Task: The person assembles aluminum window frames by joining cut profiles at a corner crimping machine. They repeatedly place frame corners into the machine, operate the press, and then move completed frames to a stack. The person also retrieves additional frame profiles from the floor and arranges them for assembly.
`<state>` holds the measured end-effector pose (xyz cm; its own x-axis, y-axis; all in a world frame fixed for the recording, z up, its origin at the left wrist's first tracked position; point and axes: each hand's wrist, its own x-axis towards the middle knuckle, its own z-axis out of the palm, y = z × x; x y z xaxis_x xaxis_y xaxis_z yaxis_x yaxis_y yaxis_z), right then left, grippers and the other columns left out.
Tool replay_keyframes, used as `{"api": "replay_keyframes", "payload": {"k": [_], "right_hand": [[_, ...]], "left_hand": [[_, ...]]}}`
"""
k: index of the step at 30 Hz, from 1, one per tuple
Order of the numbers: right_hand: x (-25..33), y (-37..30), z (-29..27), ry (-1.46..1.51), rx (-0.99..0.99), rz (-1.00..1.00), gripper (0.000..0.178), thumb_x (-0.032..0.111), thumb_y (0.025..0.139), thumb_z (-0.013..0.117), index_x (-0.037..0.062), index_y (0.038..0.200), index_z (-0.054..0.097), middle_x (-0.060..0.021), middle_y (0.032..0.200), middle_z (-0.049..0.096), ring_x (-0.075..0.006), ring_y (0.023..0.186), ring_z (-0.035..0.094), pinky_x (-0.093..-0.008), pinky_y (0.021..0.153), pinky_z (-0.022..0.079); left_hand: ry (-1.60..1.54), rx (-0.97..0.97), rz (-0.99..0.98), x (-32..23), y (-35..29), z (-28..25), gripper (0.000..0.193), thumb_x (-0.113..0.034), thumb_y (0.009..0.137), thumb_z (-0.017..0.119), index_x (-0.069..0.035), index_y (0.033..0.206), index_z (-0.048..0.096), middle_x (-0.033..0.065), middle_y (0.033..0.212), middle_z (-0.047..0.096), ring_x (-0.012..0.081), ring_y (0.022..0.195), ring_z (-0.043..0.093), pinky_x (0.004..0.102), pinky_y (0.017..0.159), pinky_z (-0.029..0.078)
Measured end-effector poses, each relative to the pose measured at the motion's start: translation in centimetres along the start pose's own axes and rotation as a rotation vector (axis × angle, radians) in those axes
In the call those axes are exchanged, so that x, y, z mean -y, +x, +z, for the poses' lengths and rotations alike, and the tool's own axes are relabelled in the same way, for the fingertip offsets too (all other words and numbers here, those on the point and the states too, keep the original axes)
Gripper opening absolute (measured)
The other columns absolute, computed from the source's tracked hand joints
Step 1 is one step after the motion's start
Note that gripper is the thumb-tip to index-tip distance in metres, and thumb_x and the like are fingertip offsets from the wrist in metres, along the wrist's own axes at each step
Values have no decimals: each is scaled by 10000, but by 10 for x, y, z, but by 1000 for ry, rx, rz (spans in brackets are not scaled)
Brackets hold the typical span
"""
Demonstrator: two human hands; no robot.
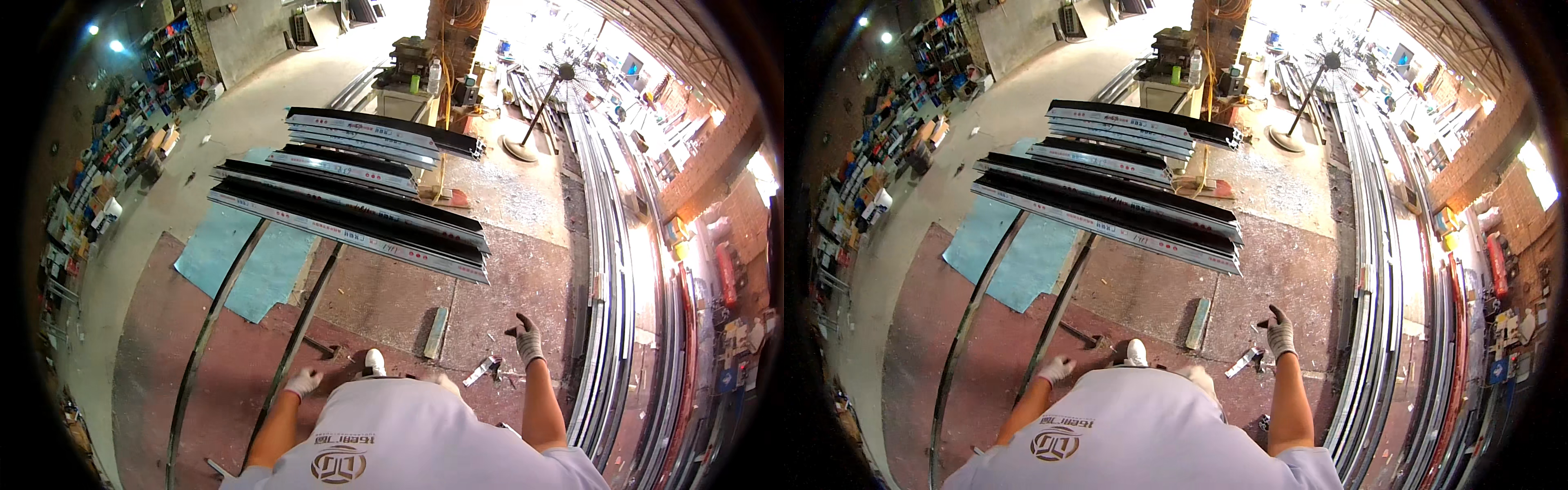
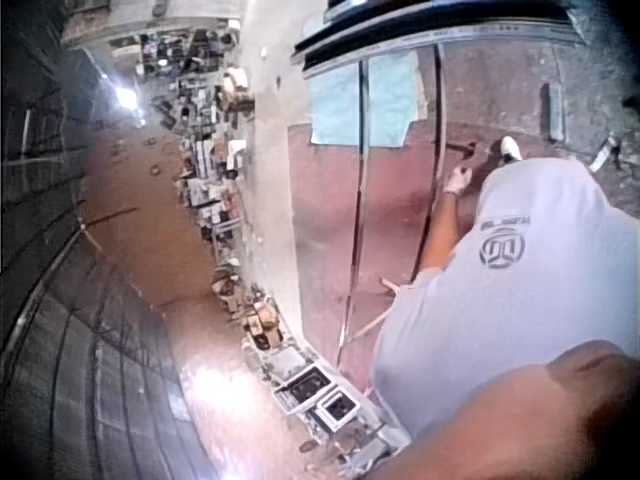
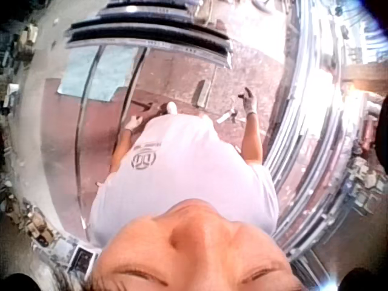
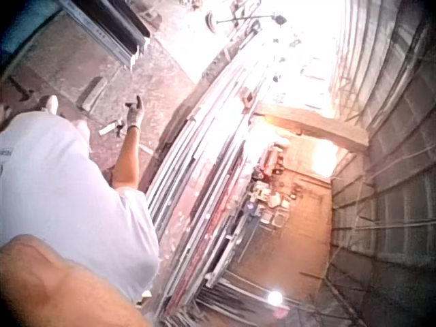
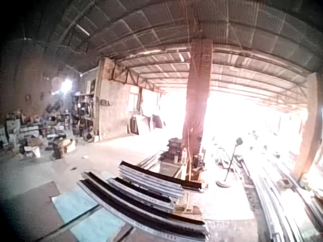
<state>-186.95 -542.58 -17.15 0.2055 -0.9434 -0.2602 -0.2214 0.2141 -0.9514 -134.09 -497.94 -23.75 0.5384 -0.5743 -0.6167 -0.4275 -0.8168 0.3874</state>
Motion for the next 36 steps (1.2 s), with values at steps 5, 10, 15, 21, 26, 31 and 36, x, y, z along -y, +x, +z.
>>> {"api": "replay_keyframes", "payload": {"k": [5, 10, 15, 21, 26, 31, 36], "right_hand": [[35, 69, 17, 173, -22, 10, 538, 180, 1015, 596, 36, 1504, 424, -165, 1015, 748, -231, 931, 729, -329, 845, 556], [89, 151, 75, -45, -21, 43, 729, 497, 952, 674, 73, 1501, 449, -61, 1165, 687, -161, 1022, 643, -312, 837, 457], [108, 217, 122, -42, 26, 195, 730, 541, 945, 657, 57, 1466, 494, -110, 1309, 630, -225, 1195, 592, -353, 978, 452], [138, 232, 152, -13, 192, 510, 653, 561, 910, 677, 123, 1386, 592, -5, 1299, 644, -158, 1060, 611, -330, 833, 485], [98, 253, 139, 170, 72, 545, 546, 516, 870, 747, 159, 1277, 675, -6, 1208, 681, -174, 978, 661, -332, 822, 531], [104, 277, 138, 156, -47, 594, 468, 482, 856, 775, 161, 1191, 709, -13, 1126, 702, -196, 934, 675, -371, 820, 551], [87, 305, 114, 323, -136, 596, 512, 381, 826, 839, 60, 1197, 695, -85, 1116, 697, -242, 923, 683, -394, 727, 606]], "left_hand": [[-140, -114, 331, -149, 40, -98, 400, -405, 938, 633, -30, 1053, 716, 258, 1048, 697, 446, 1009, 659, 473, 853, 541], [-336, -254, 559, -230, 67, -151, 260, -263, 945, 670, -16, 1018, 702, 200, 990, 717, 354, 912, 697, 404, 806, 548], [-420, -316, 438, -281, 79, -189, 258, -245, 970, 645, -8, 1065, 690, 169, 1005, 706, 286, 907, 682, 364, 826, 540], [-489, -385, 405, -308, 92, -212, 241, -210, 978, 646, -39, 1143, 691, 115, 1015, 717, 199, 896, 678, 330, 789, 546], [-632, -399, 458, -359, 126, -234, 210, -164, 999, 625, -76, 1175, 697, 17, 993, 700, 85, 822, 609, 267, 730, 514], [-698, -319, 397, -387, 157, -253, 214, -189, 994, 643, -66, 1164, 691, 12, 983, 696, 88, 848, 608, 264, 774, 516], [-764, -335, 365, -383, 211, -258, 198, -177, 979, 676, -57, 1135, 665, 14, 953, 662, 99, 850, 604, 261, 794, 519]]}}
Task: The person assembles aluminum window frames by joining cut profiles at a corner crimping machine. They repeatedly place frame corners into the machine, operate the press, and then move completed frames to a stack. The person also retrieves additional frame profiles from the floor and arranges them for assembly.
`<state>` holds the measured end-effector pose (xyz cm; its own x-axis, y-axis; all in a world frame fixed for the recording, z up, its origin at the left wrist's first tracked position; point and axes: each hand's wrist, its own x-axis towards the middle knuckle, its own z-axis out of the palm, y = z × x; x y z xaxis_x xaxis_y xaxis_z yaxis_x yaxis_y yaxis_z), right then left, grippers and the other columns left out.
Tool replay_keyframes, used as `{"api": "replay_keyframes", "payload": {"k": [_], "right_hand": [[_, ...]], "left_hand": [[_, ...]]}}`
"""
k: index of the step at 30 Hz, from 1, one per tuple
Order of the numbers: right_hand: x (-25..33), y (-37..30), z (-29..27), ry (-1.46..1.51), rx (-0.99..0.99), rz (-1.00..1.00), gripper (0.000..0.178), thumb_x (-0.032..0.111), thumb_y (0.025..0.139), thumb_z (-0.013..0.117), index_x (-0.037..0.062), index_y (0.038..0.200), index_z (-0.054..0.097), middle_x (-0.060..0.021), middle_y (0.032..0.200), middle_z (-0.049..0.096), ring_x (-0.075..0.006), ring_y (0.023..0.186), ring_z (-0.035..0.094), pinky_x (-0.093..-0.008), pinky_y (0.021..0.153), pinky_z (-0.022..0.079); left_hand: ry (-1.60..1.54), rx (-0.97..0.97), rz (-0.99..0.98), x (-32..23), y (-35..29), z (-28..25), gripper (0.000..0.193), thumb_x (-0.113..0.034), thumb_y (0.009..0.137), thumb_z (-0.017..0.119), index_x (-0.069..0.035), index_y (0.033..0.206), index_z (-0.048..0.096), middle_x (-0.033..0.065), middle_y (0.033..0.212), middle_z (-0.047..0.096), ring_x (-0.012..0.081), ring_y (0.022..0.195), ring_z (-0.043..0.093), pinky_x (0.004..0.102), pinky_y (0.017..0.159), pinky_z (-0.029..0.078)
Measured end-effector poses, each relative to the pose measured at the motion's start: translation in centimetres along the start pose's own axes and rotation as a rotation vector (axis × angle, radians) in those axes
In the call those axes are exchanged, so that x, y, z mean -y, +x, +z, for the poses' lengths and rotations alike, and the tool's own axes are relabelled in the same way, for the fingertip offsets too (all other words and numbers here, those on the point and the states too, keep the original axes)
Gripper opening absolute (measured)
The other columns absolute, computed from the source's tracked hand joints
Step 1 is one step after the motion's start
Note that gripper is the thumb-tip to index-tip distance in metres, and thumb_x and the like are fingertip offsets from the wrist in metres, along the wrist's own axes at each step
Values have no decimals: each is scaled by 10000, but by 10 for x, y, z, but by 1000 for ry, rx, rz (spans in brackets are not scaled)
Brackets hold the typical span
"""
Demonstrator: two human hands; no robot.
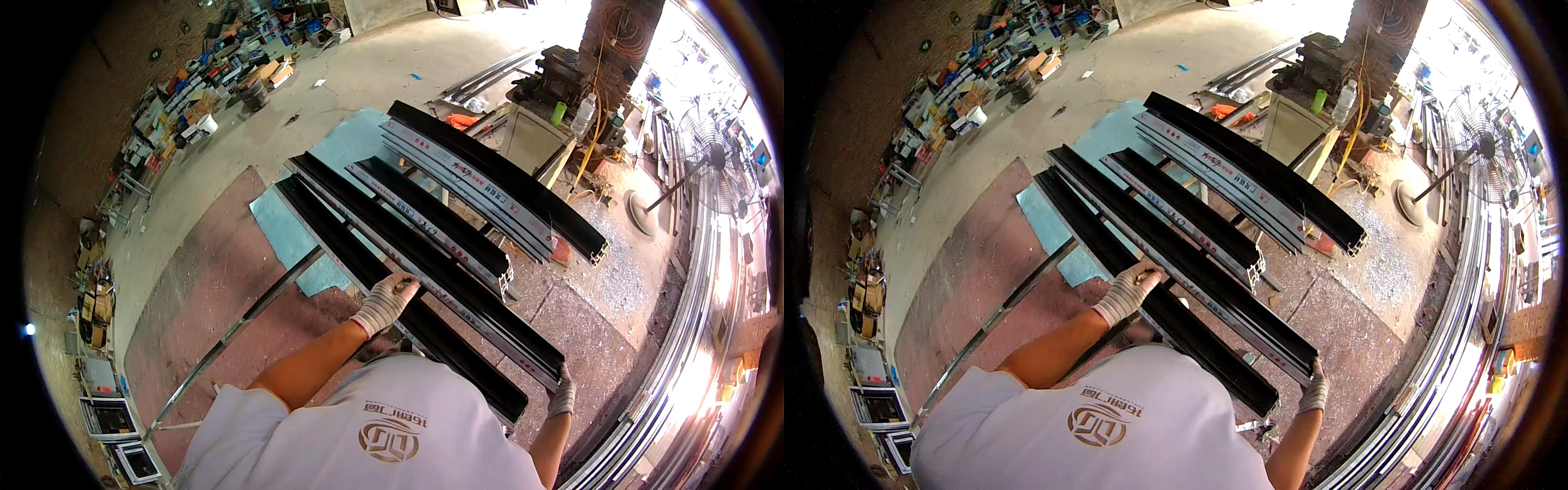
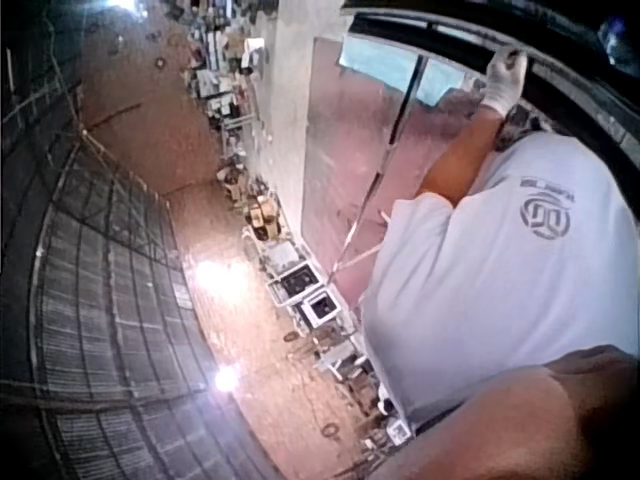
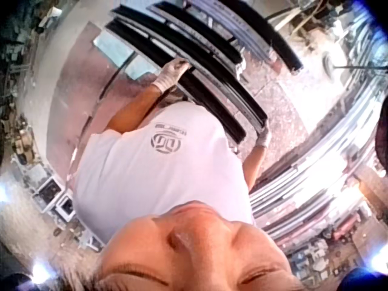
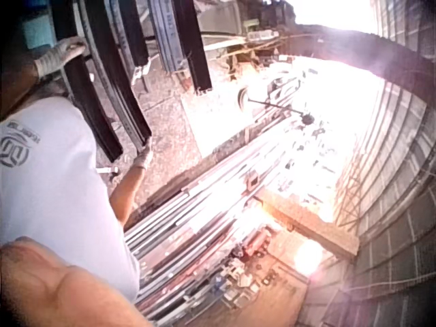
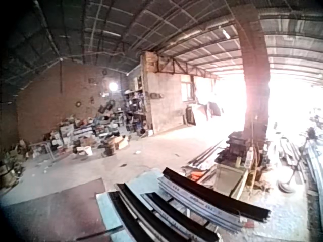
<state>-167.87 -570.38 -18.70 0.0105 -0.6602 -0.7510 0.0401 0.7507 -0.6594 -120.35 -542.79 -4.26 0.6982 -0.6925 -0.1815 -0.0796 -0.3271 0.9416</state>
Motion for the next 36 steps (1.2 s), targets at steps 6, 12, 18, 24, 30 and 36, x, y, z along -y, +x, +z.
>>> {"api": "replay_keyframes", "payload": {"k": [6, 12, 18, 24, 30, 36], "right_hand": [[4, 29, -77, -105, -108, -68, 502, 482, 865, 750, 106, 1195, 708, -90, 1096, 730, -283, 876, 702, -412, 753, 583], [7, 48, -178, -329, -129, 28, 597, 560, 915, 672, 107, 1303, 664, -58, 1224, 711, -271, 1095, 655, -411, 993, 495], [49, 2, -158, -207, 258, 88, 668, 650, 904, 634, 114, 1303, 658, -64, 1139, 722, -225, 1005, 667, -347, 866, 507], [48, 21, -152, -452, -253, 61, 994, 869, 793, 550, 39, 1334, 626, -147, 907, 702, -211, 586, 545, -326, 591, 390], [-11, 53, -121, -724, -437, -117, 999, 767, 852, 575, -95, 1355, 576, -252, 1381, 600, -359, 1265, 574, -430, 1078, 419], [-47, 51, -105, -377, -299, 72, 1035, 822, 795, 601, 42, 1466, 495, -171, 1465, 520, -313, 1324, 491, -467, 1152, 329]], "left_hand": [[-443, -156, -427, 12, 34, 4, 226, -300, 942, 697, -103, 1034, 636, -10, 899, 612, 102, 841, 568, 270, 748, 482], [-581, -293, -506, 7, 69, 18, 489, -369, 908, 722, -88, 1241, 501, 65, 1117, 590, 191, 1061, 554, 367, 928, 458], [-672, -363, -616, 25, 96, -1, 810, -404, 862, 753, -38, 1475, 371, 166, 1454, 496, 295, 1333, 480, 451, 1135, 368], [-589, -579, -751, 11, 127, -5, 889, -433, 845, 747, -35, 1517, 322, 189, 1517, 459, 348, 1363, 471, 474, 1124, 384], [-285, -815, -921, 28, 171, -7, 967, -521, 829, 747, -49, 1541, 294, 224, 1539, 438, 403, 1362, 480, 505, 1134, 374], [-437, -826, -938, 42, 184, -20, 1185, -851, 739, 627, -32, 1542, 327, 199, 1516, 481, 368, 1317, 538, 487, 1104, 414]]}}
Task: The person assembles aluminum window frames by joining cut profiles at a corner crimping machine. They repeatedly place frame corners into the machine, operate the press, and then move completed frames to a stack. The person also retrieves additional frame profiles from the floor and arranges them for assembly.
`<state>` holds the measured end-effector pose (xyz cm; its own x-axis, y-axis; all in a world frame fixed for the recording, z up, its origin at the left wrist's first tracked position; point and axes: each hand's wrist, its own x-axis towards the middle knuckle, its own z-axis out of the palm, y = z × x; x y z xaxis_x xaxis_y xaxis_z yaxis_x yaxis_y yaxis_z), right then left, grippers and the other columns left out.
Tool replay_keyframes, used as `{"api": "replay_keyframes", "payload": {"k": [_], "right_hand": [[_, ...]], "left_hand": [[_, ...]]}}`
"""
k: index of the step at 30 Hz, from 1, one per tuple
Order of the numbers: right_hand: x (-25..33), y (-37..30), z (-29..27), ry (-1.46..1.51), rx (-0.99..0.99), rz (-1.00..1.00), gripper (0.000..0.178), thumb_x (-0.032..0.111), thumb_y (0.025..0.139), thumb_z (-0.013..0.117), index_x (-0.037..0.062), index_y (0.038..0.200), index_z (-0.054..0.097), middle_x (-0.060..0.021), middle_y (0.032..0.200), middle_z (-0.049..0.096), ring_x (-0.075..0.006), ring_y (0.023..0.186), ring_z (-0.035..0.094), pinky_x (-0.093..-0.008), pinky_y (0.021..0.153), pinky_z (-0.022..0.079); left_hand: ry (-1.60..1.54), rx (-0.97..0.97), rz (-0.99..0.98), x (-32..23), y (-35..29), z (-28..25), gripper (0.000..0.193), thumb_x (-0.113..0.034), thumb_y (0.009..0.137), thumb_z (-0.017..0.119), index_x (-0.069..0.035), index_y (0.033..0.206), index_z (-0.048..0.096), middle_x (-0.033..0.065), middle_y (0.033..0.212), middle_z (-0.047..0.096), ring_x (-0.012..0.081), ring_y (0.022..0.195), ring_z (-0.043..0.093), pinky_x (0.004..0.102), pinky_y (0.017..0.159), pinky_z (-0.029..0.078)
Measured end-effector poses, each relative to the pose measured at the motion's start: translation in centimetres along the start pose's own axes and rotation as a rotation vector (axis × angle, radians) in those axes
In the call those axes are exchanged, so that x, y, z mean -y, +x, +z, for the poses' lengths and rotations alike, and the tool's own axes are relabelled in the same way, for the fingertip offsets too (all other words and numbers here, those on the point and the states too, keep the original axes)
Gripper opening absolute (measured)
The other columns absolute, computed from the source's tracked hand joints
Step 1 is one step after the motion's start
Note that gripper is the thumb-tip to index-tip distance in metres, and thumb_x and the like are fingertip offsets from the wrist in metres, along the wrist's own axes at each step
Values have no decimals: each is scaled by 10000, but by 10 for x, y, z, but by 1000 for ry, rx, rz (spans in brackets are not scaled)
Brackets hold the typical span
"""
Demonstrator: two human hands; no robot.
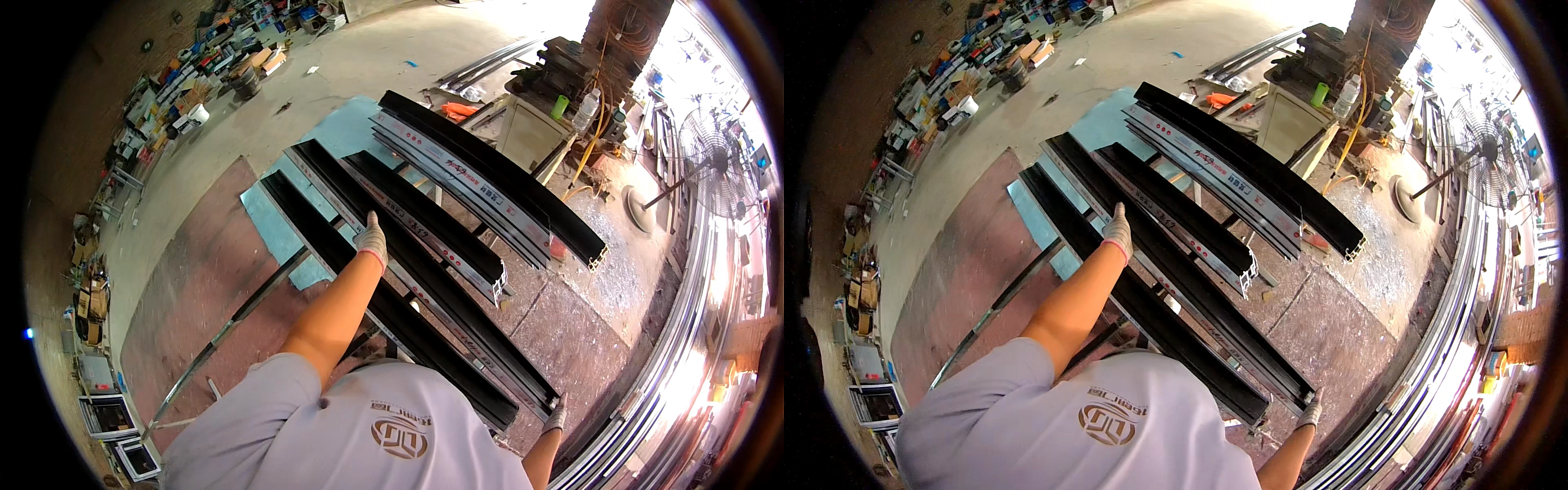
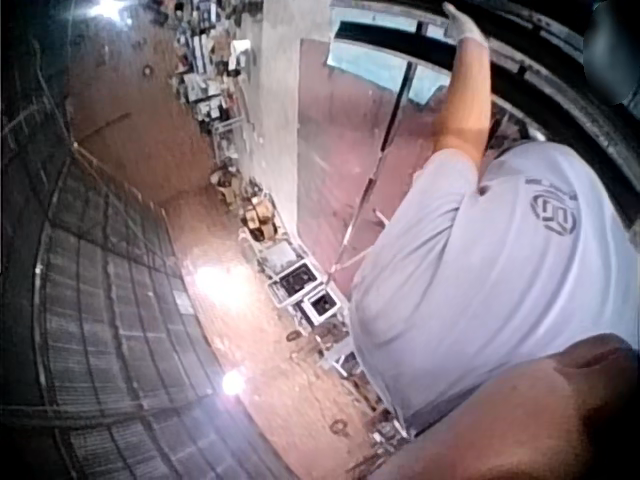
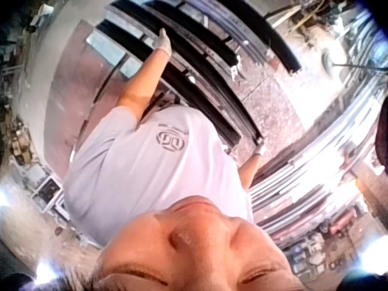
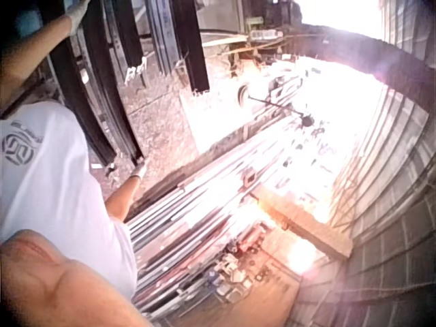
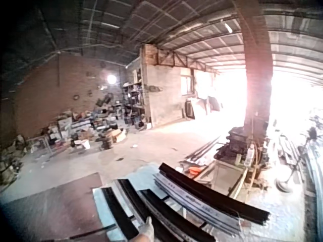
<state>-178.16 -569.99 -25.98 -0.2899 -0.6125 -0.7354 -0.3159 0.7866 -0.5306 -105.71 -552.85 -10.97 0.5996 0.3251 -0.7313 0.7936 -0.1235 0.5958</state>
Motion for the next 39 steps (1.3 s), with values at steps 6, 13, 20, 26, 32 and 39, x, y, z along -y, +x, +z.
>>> {"api": "replay_keyframes", "payload": {"k": [6, 13, 20, 26, 32, 39], "right_hand": [[-35, 46, -21, 154, 166, 34, 808, 873, 761, 562, 235, 1246, 667, -30, 1154, 698, -263, 1033, 605, -497, 945, 428], [-19, 45, -83, 323, 148, -40, 779, 816, 771, 602, 235, 1285, 671, -8, 1161, 710, -250, 1005, 658, -458, 866, 511], [57, -34, -92, 327, -71, -530, 772, 709, 823, 665, 238, 1427, 570, -36, 1362, 622, -278, 1180, 596, -512, 945, 483], [124, -109, -39, -41, -231, -866, 757, 701, 820, 675, 229, 1405, 583, -36, 1329, 635, -275, 1153, 604, -507, 927, 491], [156, -146, 32, -223, 23, -946, 742, 692, 817, 685, 220, 1383, 596, -35, 1297, 648, -272, 1125, 613, -503, 908, 498], [86, -205, 50, -350, 218, -937, 725, 682, 814, 696, 210, 1358, 611, -34, 1259, 663, -268, 1093, 623, -498, 886, 507]], "left_hand": [[-197, 346, -3, 18, 67, 12, 958, -591, 749, 791, 38, 1416, 512, 212, 1487, 505, 337, 1289, 546, 437, 1086, 425], [-165, 405, -18, 14, -38, -31, 766, -437, 756, 788, 13, 1338, 576, 173, 1368, 590, 307, 1196, 578, 445, 1030, 444], [-520, 674, 47, 20, -118, -132, 395, -416, 776, 742, -144, 1052, 669, 39, 1001, 712, 238, 917, 690, 426, 807, 571], [-833, 760, 126, 45, -115, -207, 356, -327, 813, 712, -93, 1080, 685, 55, 1009, 723, 273, 951, 697, 445, 936, 566], [-917, 594, 82, 103, -81, -326, 382, -422, 830, 652, -122, 1067, 665, 68, 1059, 689, 263, 967, 657, 457, 926, 548], [-925, 354, -7, 183, -47, -474, 436, -477, 858, 607, -119, 1103, 654, 89, 1017, 701, 302, 942, 668, 516, 855, 556]]}}
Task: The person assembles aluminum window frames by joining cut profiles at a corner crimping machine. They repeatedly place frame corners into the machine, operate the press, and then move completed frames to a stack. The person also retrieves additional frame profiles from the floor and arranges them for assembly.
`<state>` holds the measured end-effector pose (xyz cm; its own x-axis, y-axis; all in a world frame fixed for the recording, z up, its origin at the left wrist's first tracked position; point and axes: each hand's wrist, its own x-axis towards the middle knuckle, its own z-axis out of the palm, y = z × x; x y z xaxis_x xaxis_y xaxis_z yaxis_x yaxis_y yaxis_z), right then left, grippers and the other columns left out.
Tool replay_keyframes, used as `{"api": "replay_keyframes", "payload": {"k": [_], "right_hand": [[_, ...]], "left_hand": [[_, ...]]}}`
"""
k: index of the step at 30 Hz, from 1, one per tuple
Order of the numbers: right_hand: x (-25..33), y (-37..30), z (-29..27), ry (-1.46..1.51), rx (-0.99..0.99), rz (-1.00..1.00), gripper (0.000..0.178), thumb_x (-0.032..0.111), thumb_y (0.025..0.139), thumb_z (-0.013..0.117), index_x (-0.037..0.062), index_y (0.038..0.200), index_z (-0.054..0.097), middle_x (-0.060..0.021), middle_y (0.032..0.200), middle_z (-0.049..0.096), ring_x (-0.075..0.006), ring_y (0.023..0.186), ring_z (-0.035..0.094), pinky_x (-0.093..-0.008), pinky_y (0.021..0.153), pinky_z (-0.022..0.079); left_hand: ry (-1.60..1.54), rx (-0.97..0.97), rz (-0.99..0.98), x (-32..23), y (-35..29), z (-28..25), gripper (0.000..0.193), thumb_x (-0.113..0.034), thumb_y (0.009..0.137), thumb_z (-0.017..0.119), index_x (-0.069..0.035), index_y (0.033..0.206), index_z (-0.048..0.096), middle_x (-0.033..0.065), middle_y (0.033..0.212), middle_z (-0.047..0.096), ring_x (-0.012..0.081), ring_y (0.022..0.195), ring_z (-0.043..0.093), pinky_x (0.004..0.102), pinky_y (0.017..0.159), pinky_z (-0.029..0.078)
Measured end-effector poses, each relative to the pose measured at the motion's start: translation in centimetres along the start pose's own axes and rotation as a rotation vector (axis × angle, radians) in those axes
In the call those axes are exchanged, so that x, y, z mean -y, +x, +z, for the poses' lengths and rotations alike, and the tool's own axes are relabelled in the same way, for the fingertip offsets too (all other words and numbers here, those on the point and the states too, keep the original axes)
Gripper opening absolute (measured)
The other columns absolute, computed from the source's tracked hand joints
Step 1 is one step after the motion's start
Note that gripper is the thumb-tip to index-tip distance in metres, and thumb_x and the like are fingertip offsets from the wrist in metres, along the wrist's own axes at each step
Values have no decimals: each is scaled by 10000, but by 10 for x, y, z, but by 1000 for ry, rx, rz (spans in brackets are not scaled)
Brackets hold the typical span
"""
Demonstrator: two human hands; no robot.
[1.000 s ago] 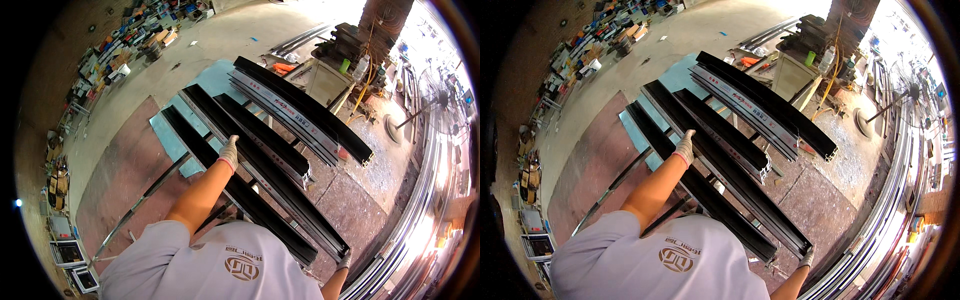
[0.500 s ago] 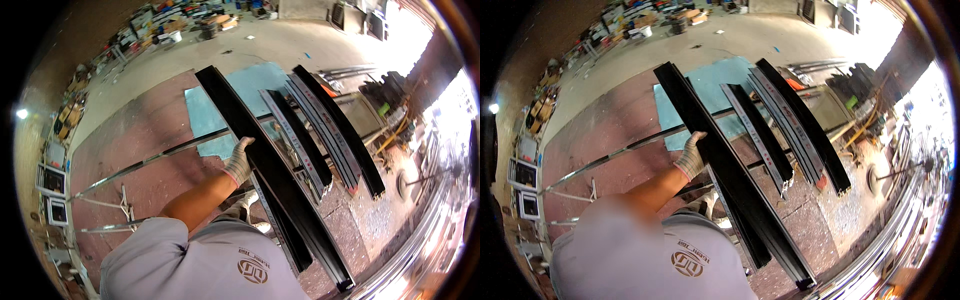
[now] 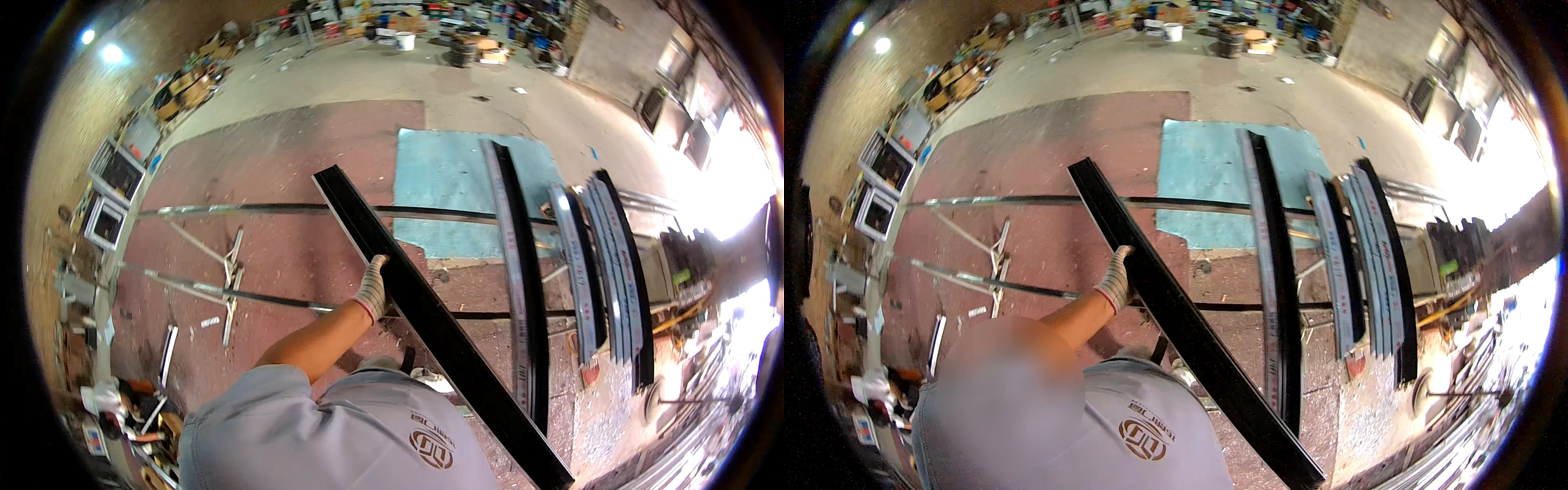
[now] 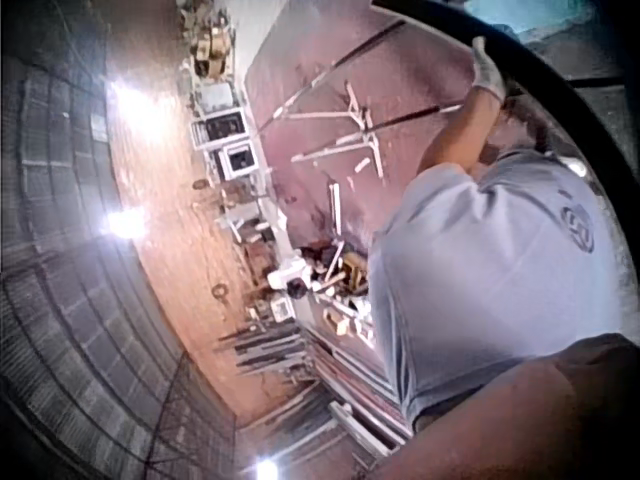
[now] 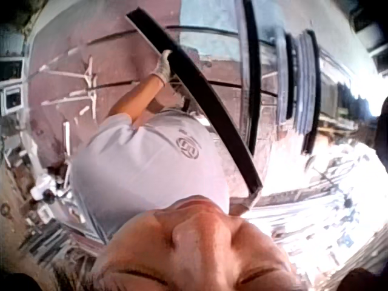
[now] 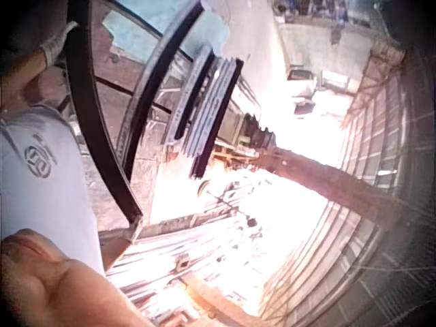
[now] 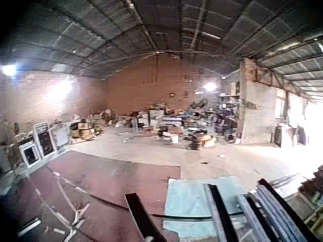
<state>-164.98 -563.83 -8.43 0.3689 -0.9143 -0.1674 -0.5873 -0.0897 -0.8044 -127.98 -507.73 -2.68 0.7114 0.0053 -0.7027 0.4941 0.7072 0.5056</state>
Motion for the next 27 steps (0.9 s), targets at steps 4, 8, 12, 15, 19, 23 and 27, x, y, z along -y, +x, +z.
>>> {"api": "replay_keyframes", "payload": {"k": [4, 8, 12, 15, 19, 23, 27], "right_hand": [[1, -81, 15, -21, 133, 46, 716, 676, 812, 703, 204, 1343, 619, -34, 1237, 672, -266, 1075, 629, -494, 874, 512], [13, -170, 48, -34, 288, 98, 707, 670, 809, 710, 198, 1329, 628, -34, 1216, 680, -264, 1057, 634, -491, 861, 517], [29, -254, 99, -53, 502, 164, 697, 664, 807, 716, 192, 1314, 637, -33, 1194, 689, -262, 1038, 640, -488, 849, 522], [31, -324, 134, -11, 653, 277, 690, 660, 806, 721, 188, 1303, 643, -33, 1178, 696, -261, 1024, 644, -486, 840, 526], [49, -428, 195, 179, 962, 431, 542, 583, 840, 746, 194, 1211, 673, -3, 1155, 699, -248, 970, 639, -435, 790, 534], [-1, -491, 249, 132, 1111, 718, 541, 562, 853, 749, 184, 1229, 656, -30, 1170, 676, -239, 968, 627, -430, 790, 551], [-34, -549, 260, 175, 1417, 631, 537, 486, 852, 786, 112, 1209, 641, -47, 1062, 668, -231, 874, 618, -408, 769, 553]], "left_hand": [[-32, -122, 41, -27, -17, -94, 466, -504, 860, 612, -129, 1133, 662, 66, 1051, 708, 286, 949, 654, 497, 856, 534], [-134, -164, 71, -71, -47, -177, 487, -484, 876, 632, -98, 1172, 659, 87, 1104, 704, 278, 1033, 637, 504, 923, 503], [-106, -326, 97, -90, -48, -252, 701, -454, 835, 705, -63, 1373, 484, 129, 1285, 614, 303, 1088, 623, 563, 943, 498], [-55, -374, 47, -100, -78, -253, 924, -421, 786, 761, -108, 1505, 272, 149, 1380, 538, 340, 1084, 623, 623, 858, 520], [47, -502, 227, -75, -71, -297, 612, -396, 768, 781, 23, 1186, 630, 161, 1085, 702, 291, 949, 673, 434, 850, 527], [119, -541, 188, -42, -102, -341, 662, -412, 767, 784, 34, 1225, 614, 179, 1161, 689, 307, 1014, 665, 443, 914, 511], [173, -516, 193, 27, -138, -389, 667, -402, 765, 799, 14, 1250, 607, 168, 1259, 650, 294, 1146, 618, 427, 981, 479]]}}
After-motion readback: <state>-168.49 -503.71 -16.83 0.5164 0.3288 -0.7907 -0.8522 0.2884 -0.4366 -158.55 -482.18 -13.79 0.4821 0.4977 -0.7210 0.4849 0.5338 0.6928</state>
